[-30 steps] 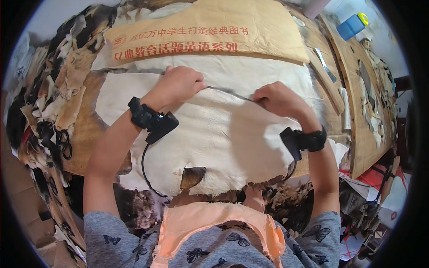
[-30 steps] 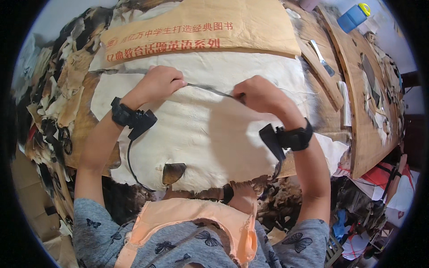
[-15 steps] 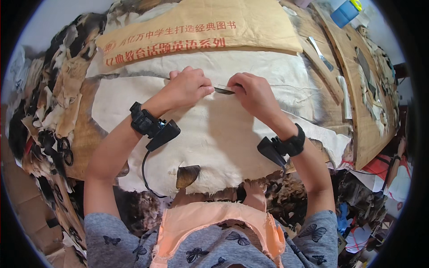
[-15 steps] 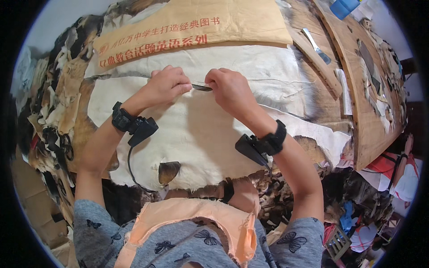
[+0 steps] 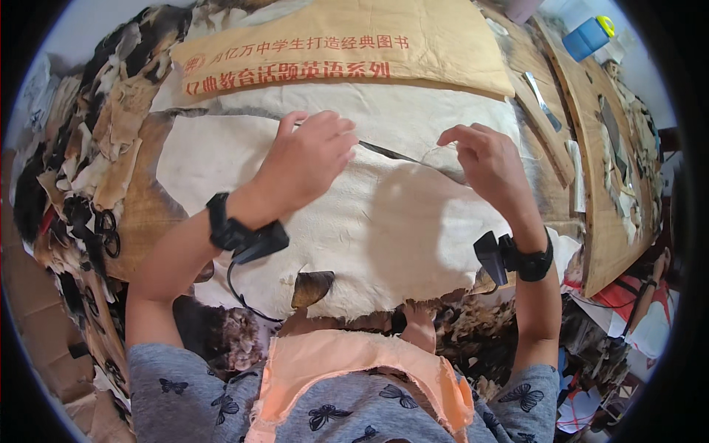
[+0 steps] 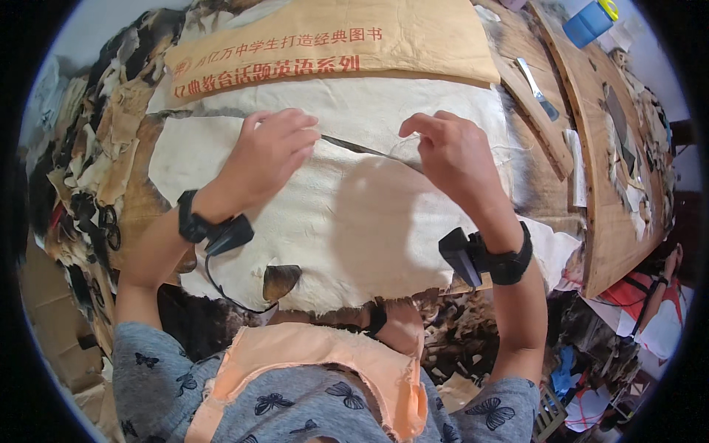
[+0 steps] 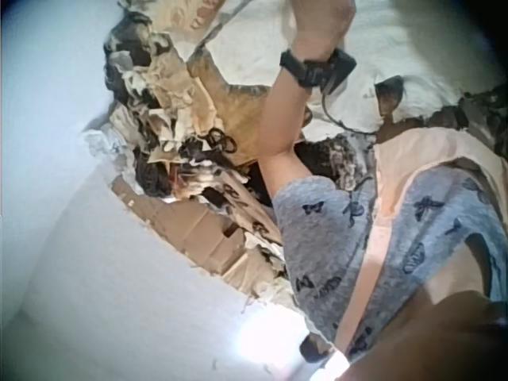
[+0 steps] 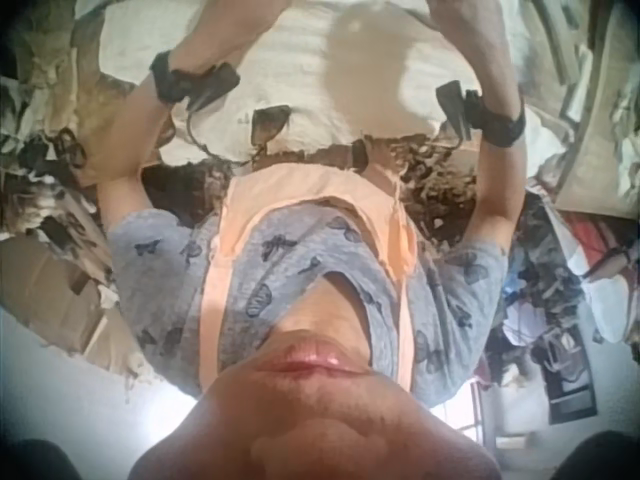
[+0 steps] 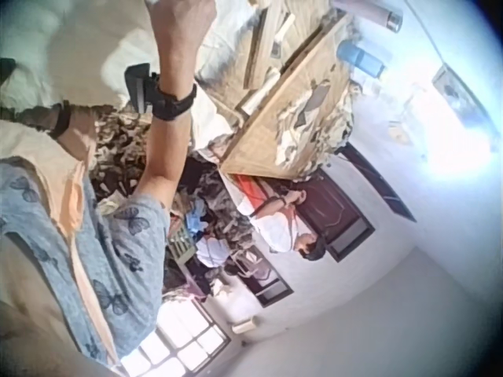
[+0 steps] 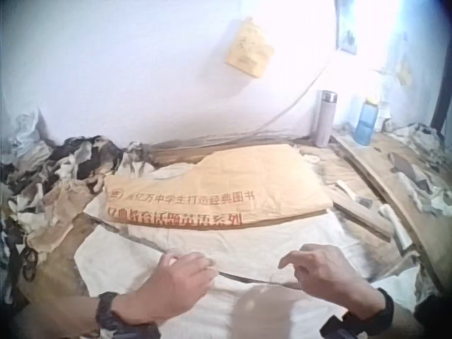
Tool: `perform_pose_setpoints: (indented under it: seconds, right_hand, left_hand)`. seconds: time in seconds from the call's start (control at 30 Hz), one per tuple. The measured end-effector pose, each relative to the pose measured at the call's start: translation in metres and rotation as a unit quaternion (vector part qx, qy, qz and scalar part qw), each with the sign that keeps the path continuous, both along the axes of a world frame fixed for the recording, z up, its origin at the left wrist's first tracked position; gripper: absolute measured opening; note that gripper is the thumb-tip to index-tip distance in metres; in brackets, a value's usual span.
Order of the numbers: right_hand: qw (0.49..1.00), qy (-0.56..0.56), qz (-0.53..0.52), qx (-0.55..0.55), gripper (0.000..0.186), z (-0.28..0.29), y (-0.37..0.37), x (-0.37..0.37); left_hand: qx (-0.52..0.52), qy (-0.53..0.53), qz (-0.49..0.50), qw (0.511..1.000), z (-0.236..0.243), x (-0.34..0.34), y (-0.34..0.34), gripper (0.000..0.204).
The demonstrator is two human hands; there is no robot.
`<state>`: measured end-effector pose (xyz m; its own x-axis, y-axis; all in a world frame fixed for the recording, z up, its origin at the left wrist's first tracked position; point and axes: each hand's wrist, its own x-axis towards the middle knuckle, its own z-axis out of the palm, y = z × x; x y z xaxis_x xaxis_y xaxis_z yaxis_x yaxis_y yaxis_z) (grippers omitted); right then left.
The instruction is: Cutting and sewing together pieces of fur hide to match a pattern.
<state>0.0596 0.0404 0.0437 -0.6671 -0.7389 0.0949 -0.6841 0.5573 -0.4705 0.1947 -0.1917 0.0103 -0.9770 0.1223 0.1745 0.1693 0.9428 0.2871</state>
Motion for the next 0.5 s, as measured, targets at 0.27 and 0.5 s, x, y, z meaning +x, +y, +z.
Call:
perform_pose_setpoints:
  seconds: [0.27,0.5]
  right_hand:
    - [0.992,0.021,0.046,-0.116,0.007,-0.039,-0.035,0.024]
    - [0.988,0.061,0.052,-0.135,0.023,-0.071,-0.036,0.025]
  left_hand:
    - [-0.103,-0.142,-0.044,0.983,-0.016,0.022,0.011,0.079]
    - [-0.100,-0.129,-0.042,0.986,-0.021,0.020,0.013,0.083]
